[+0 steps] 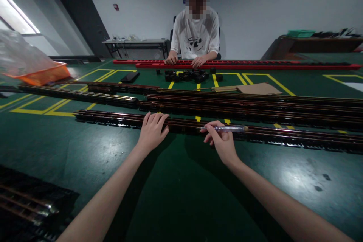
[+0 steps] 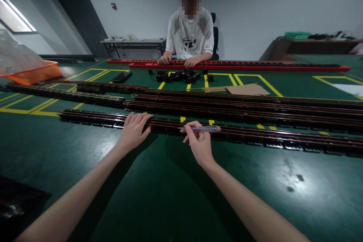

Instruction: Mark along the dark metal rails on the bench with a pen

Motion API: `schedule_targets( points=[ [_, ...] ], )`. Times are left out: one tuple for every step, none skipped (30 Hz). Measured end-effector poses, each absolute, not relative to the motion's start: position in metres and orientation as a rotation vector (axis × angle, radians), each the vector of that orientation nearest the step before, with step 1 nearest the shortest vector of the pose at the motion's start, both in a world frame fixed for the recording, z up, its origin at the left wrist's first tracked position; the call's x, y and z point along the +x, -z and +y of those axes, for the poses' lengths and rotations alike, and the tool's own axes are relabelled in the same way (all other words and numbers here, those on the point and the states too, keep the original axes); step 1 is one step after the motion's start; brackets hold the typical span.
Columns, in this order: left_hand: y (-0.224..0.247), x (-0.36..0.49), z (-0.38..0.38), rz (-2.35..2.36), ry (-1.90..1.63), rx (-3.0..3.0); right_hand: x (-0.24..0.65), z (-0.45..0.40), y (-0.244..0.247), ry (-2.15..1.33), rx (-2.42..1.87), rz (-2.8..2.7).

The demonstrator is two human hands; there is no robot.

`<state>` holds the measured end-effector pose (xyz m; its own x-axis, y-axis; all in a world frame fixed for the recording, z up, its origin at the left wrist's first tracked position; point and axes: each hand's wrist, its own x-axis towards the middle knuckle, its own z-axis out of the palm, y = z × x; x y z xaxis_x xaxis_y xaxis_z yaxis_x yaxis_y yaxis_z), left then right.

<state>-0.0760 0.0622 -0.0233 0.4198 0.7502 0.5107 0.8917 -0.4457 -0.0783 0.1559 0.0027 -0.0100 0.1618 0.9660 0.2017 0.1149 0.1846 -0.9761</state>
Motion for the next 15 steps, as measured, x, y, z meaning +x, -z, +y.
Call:
schedule_targets(
  points=[
    [0.0232, -0.0759, 0.0618, -1.411, 0.589, -2.337, 0.1558, 0.0027, 0.0102, -0.892, -1.209, -1.244],
    [0.0229, -0.0758, 0.0616, -1.41, 0.592, -2.334, 0.1556, 0.0026, 0.0102, -0.892, -1.206, -1.25],
    [0.0228, -0.0756, 0.0614, -1.408, 0.594, -2.332, 0.1554, 0.0025, 0.0102, -0.893, -1.202, -1.255],
    [0.0226, -0.0755, 0.0612, -1.407, 0.595, -2.329, 0.1551, 0.0024, 0.0102, -0.894, -1.198, -1.257],
    [0.0225, -0.0753, 0.0612, -1.405, 0.595, -2.327, 0.155, 0.0023, 0.0101, -0.894, -1.196, -1.257],
    [0.0224, -0.0752, 0.0611, -1.403, 0.593, -2.325, 0.1549, 0.0022, 0.0101, -0.894, -1.194, -1.257],
    [0.0223, -0.0751, 0.0611, -1.399, 0.592, -2.323, 0.1549, 0.0022, 0.0102, -0.894, -1.193, -1.257],
    [0.0222, -0.075, 0.0611, -1.395, 0.591, -2.323, 0.155, 0.0022, 0.0104, -0.895, -1.191, -1.258],
    [0.0221, -0.0749, 0.061, -1.391, 0.591, -2.324, 0.1552, 0.0023, 0.0107, -0.896, -1.188, -1.26],
    [0.022, -0.0749, 0.061, -1.388, 0.59, -2.325, 0.1556, 0.0025, 0.0111, -0.898, -1.185, -1.264],
    [0.0219, -0.075, 0.0609, -1.385, 0.589, -2.325, 0.156, 0.0027, 0.0116, -0.899, -1.181, -1.268],
    [0.0219, -0.0752, 0.0608, -1.386, 0.589, -2.324, 0.1564, 0.0029, 0.0121, -0.899, -1.178, -1.272],
    [0.0218, -0.0754, 0.0606, -1.387, 0.59, -2.321, 0.1569, 0.0032, 0.0125, -0.899, -1.176, -1.277],
    [0.0218, -0.0756, 0.0605, -1.388, 0.59, -2.32, 0.1573, 0.0033, 0.0129, -0.898, -1.175, -1.281],
    [0.0219, -0.0759, 0.0604, -1.39, 0.591, -2.317, 0.1575, 0.0034, 0.0131, -0.897, -1.175, -1.283]
  ],
)
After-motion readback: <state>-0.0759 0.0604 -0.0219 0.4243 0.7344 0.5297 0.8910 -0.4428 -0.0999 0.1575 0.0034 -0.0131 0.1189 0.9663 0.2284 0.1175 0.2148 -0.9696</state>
